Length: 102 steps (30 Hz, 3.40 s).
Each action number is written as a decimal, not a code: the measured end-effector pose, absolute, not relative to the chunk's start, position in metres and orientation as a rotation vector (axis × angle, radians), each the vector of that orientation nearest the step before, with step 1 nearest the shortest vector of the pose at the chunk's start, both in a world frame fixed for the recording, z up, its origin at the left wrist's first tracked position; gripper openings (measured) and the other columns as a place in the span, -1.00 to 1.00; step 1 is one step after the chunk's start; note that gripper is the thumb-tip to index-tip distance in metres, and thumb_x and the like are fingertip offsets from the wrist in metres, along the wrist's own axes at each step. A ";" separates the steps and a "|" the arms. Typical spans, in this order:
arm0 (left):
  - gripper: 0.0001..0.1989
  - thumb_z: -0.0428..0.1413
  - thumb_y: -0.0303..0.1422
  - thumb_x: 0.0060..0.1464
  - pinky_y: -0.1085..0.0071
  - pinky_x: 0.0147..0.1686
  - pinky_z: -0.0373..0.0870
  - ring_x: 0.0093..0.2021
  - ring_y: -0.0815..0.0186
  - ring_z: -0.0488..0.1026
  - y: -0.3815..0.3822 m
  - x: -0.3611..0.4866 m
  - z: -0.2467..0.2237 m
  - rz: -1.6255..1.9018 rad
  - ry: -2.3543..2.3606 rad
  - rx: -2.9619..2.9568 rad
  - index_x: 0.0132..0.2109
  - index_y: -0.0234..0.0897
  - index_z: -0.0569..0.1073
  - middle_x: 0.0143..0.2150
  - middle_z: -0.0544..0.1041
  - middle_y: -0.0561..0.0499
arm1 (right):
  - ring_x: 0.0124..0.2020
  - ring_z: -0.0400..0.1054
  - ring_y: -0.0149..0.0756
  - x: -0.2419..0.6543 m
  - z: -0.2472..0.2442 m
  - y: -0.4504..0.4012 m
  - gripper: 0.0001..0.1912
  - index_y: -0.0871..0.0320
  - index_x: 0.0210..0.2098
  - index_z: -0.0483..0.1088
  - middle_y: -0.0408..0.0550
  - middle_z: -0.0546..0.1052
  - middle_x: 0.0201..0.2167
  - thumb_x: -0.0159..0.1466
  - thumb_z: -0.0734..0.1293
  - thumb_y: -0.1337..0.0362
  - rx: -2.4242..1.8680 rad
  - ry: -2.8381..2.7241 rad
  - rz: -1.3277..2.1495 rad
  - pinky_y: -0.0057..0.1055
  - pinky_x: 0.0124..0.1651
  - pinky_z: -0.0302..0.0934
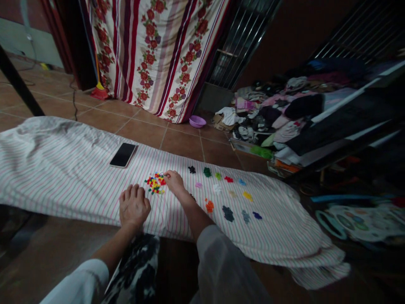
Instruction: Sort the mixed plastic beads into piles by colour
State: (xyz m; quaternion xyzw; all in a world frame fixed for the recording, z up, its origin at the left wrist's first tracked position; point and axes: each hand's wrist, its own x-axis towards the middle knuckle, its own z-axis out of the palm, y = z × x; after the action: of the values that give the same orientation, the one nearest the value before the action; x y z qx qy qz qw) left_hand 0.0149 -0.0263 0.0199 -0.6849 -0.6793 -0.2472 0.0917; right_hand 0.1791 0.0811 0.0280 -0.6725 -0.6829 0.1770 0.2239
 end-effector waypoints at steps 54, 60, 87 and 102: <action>-0.72 -0.06 -0.41 0.09 0.11 0.04 0.22 0.13 0.03 0.33 -0.025 0.016 0.021 -0.633 -1.984 -2.023 -0.08 -0.30 0.43 0.06 0.48 -0.18 | -0.21 0.44 -0.25 0.370 0.049 0.097 -0.83 0.15 -0.25 0.46 -0.01 0.58 -0.26 0.20 0.26 0.37 -2.020 -1.350 0.107 -0.36 -0.09 0.24; -0.71 -0.06 -0.41 0.10 0.11 0.07 0.19 0.16 0.03 0.31 -0.024 0.016 0.019 -0.602 -1.988 -2.026 -0.06 -0.30 0.42 0.07 0.48 -0.16 | -0.20 0.41 -0.23 0.378 0.036 0.105 -0.83 0.16 -0.26 0.50 0.03 0.55 -0.23 0.21 0.26 0.38 -2.110 -1.450 0.013 -0.34 -0.08 0.21; -0.70 -0.05 -0.39 0.09 0.12 0.07 0.20 0.16 0.03 0.31 -0.024 0.014 0.016 -0.604 -1.993 -2.034 -0.05 -0.33 0.43 0.08 0.47 -0.17 | -0.14 0.42 -0.21 0.339 0.042 0.051 -0.67 0.17 -0.19 0.50 0.03 0.57 -0.19 0.18 0.16 0.26 -1.600 -1.183 0.192 -0.23 0.03 0.27; -0.70 -0.02 -0.41 0.08 0.10 0.09 0.22 0.17 0.03 0.31 -0.024 0.015 0.016 -0.613 -2.006 -2.020 -0.06 -0.26 0.47 0.12 0.47 -0.13 | -0.08 0.35 -0.29 0.183 0.043 -0.002 -0.67 0.05 -0.06 0.51 -0.02 0.48 -0.17 0.36 0.17 0.39 -1.211 -2.244 0.466 -0.34 0.05 0.26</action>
State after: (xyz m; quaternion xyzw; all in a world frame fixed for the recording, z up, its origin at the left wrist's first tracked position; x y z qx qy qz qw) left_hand 0.0154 -0.0242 0.0163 -0.6890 -0.6844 -0.2092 0.1144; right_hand 0.1832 -0.0017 0.0428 -0.4497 -0.8332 0.1730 0.2714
